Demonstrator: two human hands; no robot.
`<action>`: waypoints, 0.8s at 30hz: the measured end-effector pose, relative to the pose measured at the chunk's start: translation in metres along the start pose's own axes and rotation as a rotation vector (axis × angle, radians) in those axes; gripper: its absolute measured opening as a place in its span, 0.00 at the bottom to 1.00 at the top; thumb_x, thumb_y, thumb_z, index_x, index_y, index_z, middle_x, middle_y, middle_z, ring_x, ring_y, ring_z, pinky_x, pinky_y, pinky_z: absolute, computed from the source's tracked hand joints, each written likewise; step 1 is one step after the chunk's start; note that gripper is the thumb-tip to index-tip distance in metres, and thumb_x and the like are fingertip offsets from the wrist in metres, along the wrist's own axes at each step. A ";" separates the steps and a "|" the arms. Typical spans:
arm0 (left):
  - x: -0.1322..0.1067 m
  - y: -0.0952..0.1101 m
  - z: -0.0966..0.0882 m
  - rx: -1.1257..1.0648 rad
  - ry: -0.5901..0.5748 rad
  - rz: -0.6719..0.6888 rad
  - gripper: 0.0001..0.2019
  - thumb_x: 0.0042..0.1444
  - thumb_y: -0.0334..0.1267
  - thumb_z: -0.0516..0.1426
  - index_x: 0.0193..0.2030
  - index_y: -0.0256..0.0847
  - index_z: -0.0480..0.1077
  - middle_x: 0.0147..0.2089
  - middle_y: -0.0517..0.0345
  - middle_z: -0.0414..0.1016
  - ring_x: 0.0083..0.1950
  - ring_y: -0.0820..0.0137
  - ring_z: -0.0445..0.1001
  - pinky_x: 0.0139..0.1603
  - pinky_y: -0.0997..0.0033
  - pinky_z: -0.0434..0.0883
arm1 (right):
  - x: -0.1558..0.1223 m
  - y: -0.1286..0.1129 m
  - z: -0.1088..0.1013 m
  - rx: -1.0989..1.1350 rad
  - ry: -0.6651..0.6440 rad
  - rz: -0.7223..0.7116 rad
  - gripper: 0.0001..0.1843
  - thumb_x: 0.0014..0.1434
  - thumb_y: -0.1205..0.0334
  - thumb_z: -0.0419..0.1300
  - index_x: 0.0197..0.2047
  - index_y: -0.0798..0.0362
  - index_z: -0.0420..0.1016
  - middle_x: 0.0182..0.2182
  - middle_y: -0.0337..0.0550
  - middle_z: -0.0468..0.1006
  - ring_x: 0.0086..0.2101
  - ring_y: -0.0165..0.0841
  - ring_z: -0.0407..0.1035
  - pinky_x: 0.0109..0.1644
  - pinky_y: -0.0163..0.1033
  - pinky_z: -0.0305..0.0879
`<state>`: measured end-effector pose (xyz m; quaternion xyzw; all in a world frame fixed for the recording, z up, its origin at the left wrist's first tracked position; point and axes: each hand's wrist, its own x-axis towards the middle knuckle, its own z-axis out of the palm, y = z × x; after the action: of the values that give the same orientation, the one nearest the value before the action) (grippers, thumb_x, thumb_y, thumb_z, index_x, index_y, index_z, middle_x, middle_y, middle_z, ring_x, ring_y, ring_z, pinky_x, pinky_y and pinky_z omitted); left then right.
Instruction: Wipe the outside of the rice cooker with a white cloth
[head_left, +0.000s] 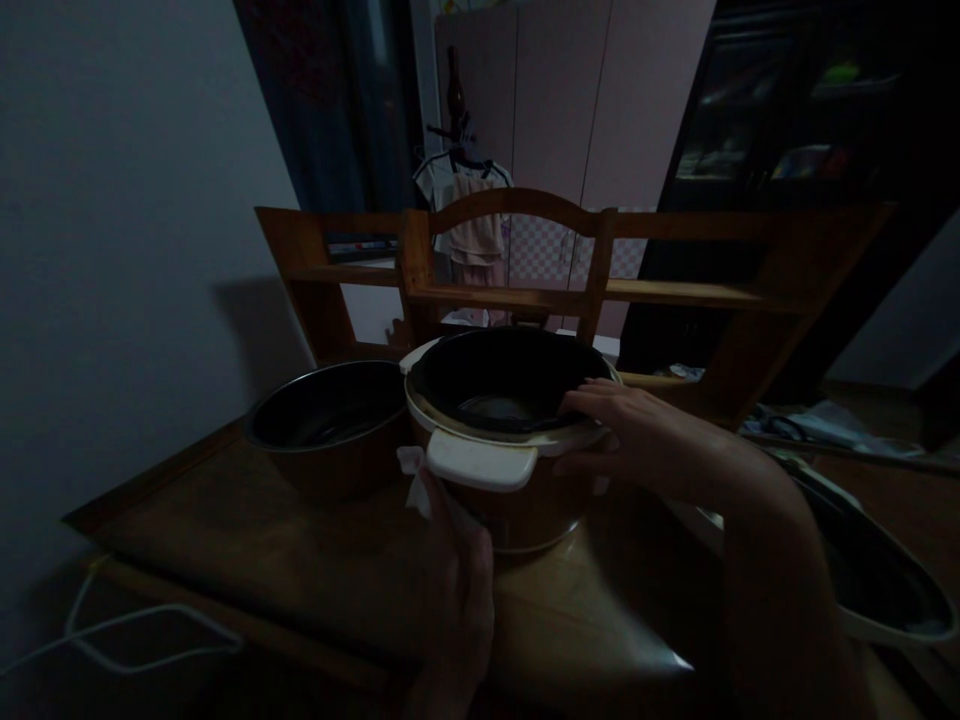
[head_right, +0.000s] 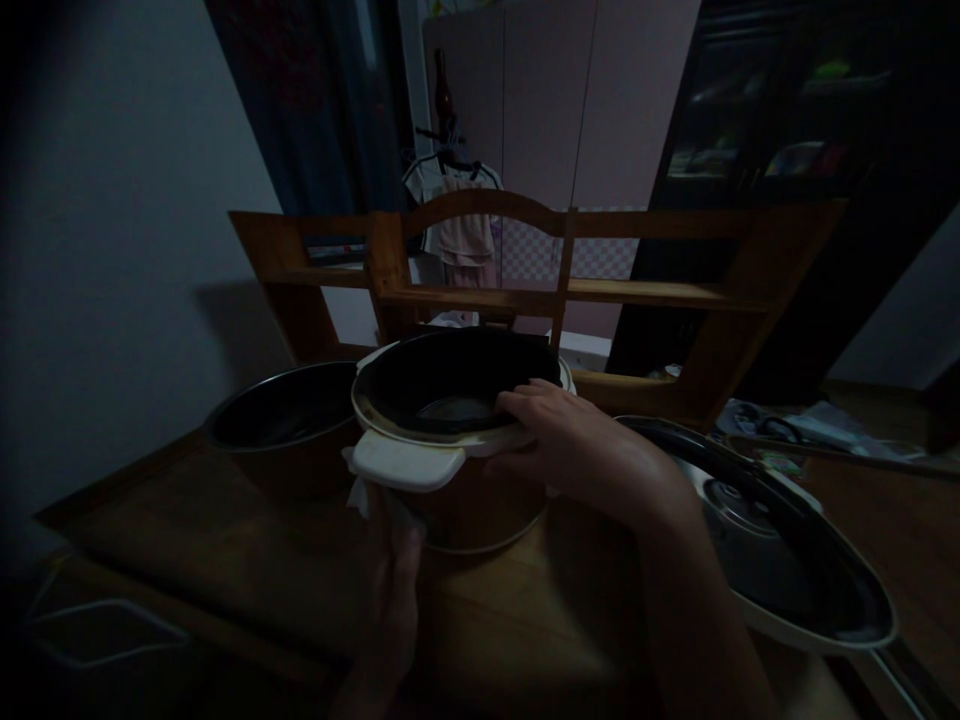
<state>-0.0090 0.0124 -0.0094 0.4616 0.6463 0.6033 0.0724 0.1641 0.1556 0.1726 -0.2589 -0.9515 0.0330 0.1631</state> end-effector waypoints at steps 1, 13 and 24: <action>-0.001 0.001 0.001 -0.006 0.000 -0.017 0.34 0.71 0.45 0.43 0.78 0.49 0.31 0.81 0.62 0.28 0.80 0.65 0.34 0.79 0.55 0.44 | 0.000 0.000 0.000 0.002 0.000 0.002 0.26 0.59 0.42 0.66 0.55 0.47 0.74 0.54 0.50 0.77 0.55 0.49 0.72 0.54 0.50 0.71; -0.002 0.003 -0.004 -0.051 -0.012 -0.076 0.36 0.69 0.47 0.48 0.78 0.50 0.33 0.81 0.60 0.30 0.80 0.63 0.33 0.79 0.55 0.42 | 0.002 -0.002 -0.002 0.001 -0.027 0.003 0.27 0.59 0.42 0.66 0.56 0.49 0.74 0.53 0.50 0.76 0.53 0.48 0.72 0.55 0.51 0.70; 0.003 0.002 0.000 0.048 0.013 0.000 0.40 0.68 0.47 0.51 0.78 0.45 0.31 0.82 0.50 0.31 0.81 0.58 0.34 0.79 0.48 0.42 | 0.002 -0.002 -0.002 -0.019 -0.027 0.010 0.27 0.59 0.43 0.66 0.57 0.48 0.74 0.56 0.52 0.75 0.56 0.51 0.71 0.55 0.51 0.71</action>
<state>-0.0093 0.0144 -0.0062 0.4595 0.6610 0.5905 0.0571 0.1623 0.1553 0.1756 -0.2648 -0.9525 0.0282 0.1477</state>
